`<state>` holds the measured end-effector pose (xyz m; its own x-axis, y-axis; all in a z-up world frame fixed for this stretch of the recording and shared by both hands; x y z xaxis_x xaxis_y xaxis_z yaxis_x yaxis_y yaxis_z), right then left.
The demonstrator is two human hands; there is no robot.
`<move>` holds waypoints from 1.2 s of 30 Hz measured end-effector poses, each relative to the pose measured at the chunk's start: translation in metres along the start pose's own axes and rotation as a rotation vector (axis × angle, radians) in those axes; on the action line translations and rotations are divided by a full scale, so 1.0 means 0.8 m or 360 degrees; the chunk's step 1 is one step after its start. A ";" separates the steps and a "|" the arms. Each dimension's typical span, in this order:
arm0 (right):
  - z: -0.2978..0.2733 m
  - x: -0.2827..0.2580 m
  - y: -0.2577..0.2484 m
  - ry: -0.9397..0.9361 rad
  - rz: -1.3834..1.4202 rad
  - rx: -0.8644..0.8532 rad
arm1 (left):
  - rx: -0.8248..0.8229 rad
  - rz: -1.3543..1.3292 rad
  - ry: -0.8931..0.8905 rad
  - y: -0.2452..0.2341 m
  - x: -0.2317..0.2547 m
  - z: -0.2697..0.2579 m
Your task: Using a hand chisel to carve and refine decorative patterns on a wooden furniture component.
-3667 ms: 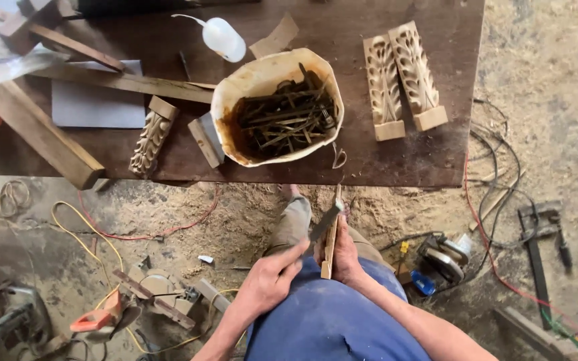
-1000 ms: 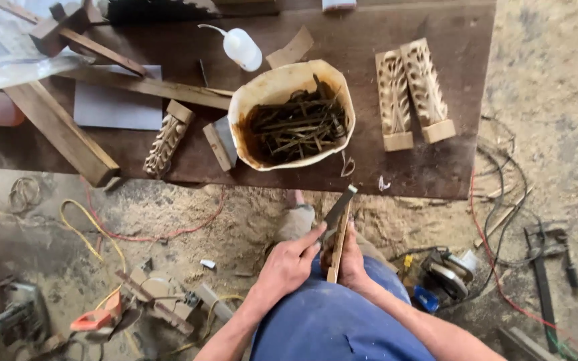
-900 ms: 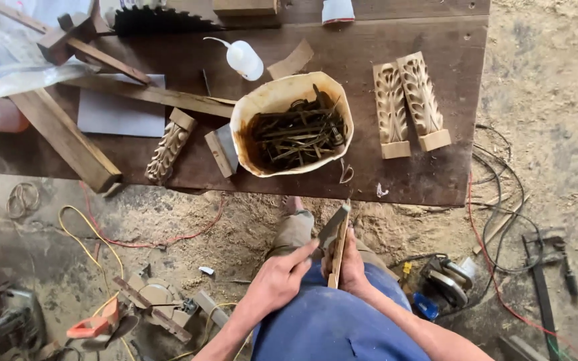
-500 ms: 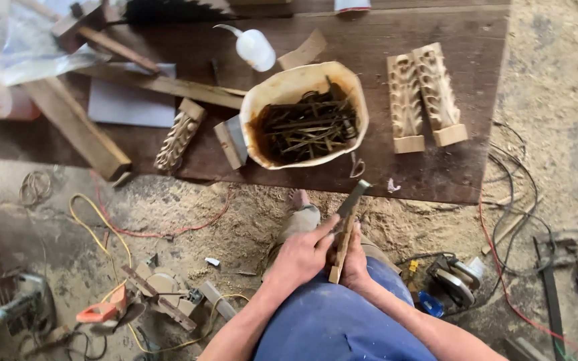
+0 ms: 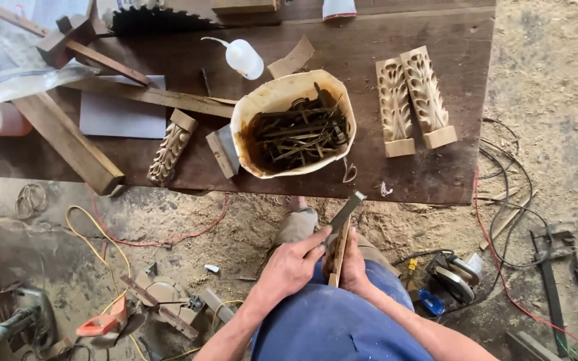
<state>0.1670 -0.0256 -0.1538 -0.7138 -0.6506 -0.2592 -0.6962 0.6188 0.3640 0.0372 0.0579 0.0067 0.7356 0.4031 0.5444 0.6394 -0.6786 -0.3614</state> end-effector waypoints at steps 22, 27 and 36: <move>-0.009 -0.005 0.017 -0.0063 0.0049 -0.0181 | 0.0091 0.0011 0.0209 0.004 -0.028 -0.014; 0.005 0.002 -0.005 -0.0006 -0.0050 0.0204 | -0.0019 0.0031 -0.0160 0.009 -0.013 0.013; 0.029 0.011 -0.016 0.0151 -0.0031 0.0209 | 0.0151 -0.0148 0.0221 0.016 -0.032 0.006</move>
<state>0.1676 -0.0289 -0.1810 -0.6942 -0.6976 -0.1773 -0.7180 0.6540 0.2383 0.0277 0.0418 -0.0151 0.6385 0.3684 0.6757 0.7264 -0.5786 -0.3710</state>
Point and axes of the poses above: each hand's wrist, its own z-axis towards the middle knuckle, its own y-axis out of the palm, x = y × z, the point moved 2 cm from there along z, towards the middle knuckle, and after that the axes turned 1 degree about y, right-handed, at the moved point
